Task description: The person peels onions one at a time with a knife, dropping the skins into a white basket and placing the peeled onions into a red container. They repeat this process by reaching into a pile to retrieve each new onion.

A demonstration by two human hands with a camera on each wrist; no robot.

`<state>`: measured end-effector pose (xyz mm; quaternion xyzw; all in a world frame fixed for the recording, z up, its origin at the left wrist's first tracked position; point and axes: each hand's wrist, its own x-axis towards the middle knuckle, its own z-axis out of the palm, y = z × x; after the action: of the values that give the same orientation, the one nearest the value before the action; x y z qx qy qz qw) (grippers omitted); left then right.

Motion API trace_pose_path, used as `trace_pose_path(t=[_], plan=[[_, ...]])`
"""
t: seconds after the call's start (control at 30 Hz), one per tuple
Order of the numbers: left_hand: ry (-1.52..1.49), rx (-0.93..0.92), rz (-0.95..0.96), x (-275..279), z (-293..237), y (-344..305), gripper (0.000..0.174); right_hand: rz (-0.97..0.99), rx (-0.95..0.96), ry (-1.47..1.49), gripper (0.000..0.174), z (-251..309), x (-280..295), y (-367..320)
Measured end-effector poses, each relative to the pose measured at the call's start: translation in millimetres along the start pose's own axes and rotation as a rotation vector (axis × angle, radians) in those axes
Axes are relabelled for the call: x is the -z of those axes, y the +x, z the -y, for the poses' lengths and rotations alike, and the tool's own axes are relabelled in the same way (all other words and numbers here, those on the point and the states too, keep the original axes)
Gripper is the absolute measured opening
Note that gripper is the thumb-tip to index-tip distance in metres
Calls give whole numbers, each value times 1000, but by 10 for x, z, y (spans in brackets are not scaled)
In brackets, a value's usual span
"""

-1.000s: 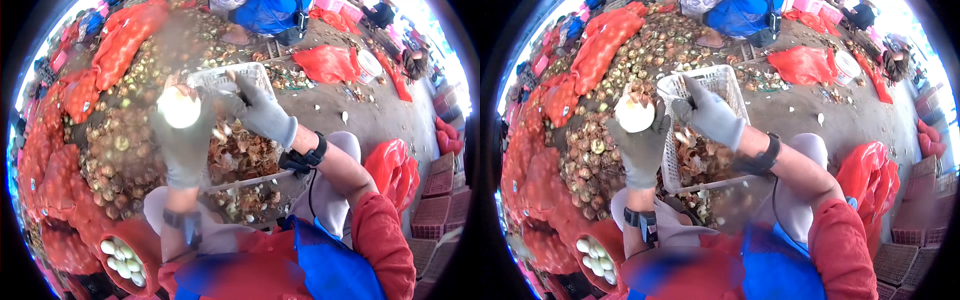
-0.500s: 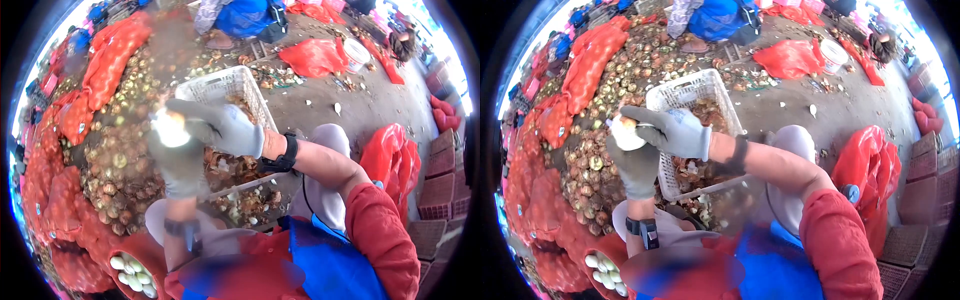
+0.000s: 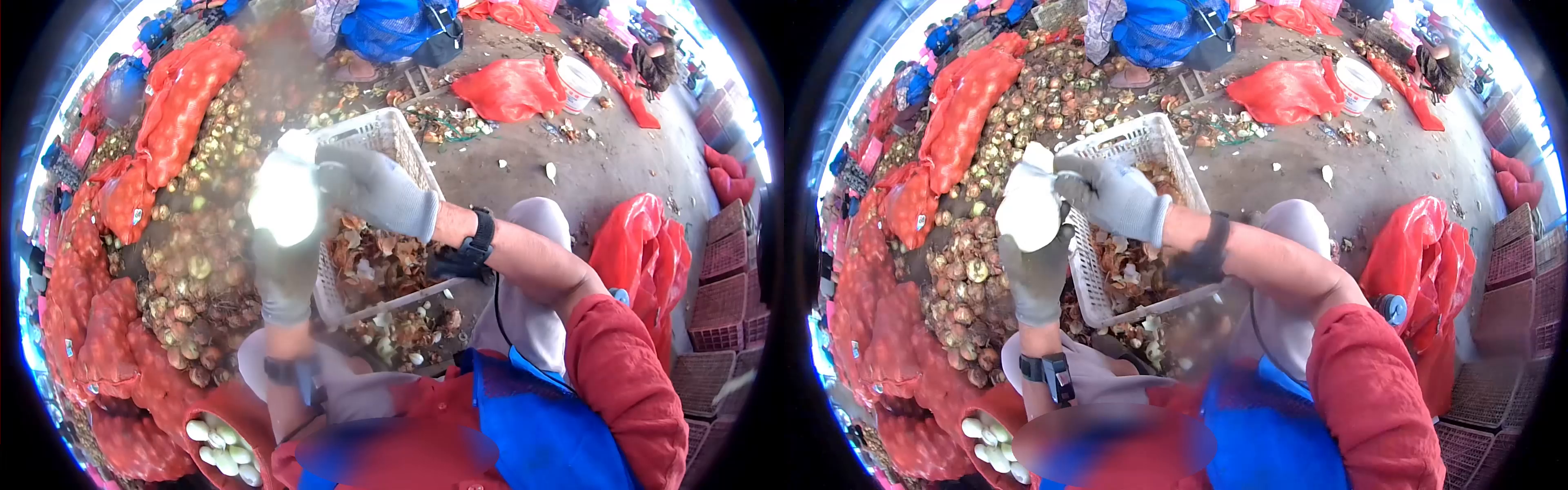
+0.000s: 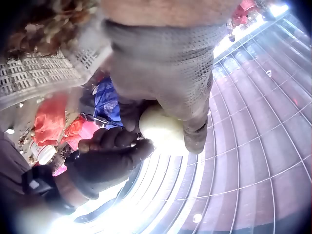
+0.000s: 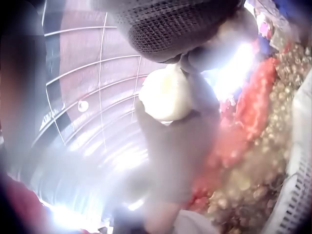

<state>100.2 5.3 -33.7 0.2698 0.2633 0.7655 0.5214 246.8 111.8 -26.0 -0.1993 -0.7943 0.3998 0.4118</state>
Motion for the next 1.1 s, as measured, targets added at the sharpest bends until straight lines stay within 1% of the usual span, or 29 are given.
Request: trace_pose_path(t=[0.03,0.07,0.1,0.17,0.2,0.23,0.3,0.33,0.4,0.43,0.5,0.53,0.57,0.63,0.67,0.7,0.77,0.83,0.87,0.9,0.93,0.97,1.0,1.03,1.07,1.1], plan=[[-402,150,-96,36,-9,-43,31,49,-34,6,39,101,84,7],[295,-74,0,84,34,0,55,98,-69,10,39,206,168,14],[259,-81,36,128,44,26,63,105,-59,7,39,247,175,-1],[185,-92,110,96,20,75,79,64,37,260,35,329,104,-86],[374,-72,104,134,25,68,81,79,104,284,30,350,91,-94],[561,-50,100,168,38,64,83,84,100,287,30,297,70,-104],[751,-24,99,196,65,84,86,257,-26,559,29,153,40,-102],[665,-40,98,188,101,88,86,260,-28,558,29,242,55,-120],[-75,97,58,45,133,21,85,370,-460,765,32,504,107,-195],[-77,95,50,47,134,23,85,376,-464,767,32,500,106,-200],[22,4,11,42,125,69,79,416,-601,1056,32,498,111,-182],[-21,-24,30,-23,97,74,71,407,-655,1119,37,548,106,-161],[-22,-30,26,5,80,80,71,414,-656,1118,37,550,118,-134],[-79,-2,111,84,79,64,64,458,-606,1313,45,528,184,-94],[-82,-7,103,130,96,58,64,436,-659,1318,51,588,221,-44],[400,-155,11,182,115,55,64,445,-665,1318,51,546,286,9],[884,-298,-91,178,107,55,63,504,-542,1482,52,437,502,159],[1001,-446,-141,74,106,55,71,285,-422,1436,51,423,678,269],[1036,-484,-154,96,81,73,73,177,-435,1347,48,414,743,302],[1070,-523,-170,117,57,90,75,181,-434,1354,48,308,803,309],[975,-389,-164,245,-6,136,74,220,-546,1212,45,120,837,290],[929,-325,-169,287,-45,151,73,262,-653,1064,45,-55,804,259],[883,-262,-177,330,-83,165,72,314,-489,412,44,-218,650,205],[533,-197,-150,334,-121,153,70,342,-287,-232,49,-290,494,146],[182,-142,-118,332,-172,150,67,521,-278,-799,53,-73,472,114],[9,-126,-97,319,-223,161,66,412,-196,-708,57,-291,384,-41]])
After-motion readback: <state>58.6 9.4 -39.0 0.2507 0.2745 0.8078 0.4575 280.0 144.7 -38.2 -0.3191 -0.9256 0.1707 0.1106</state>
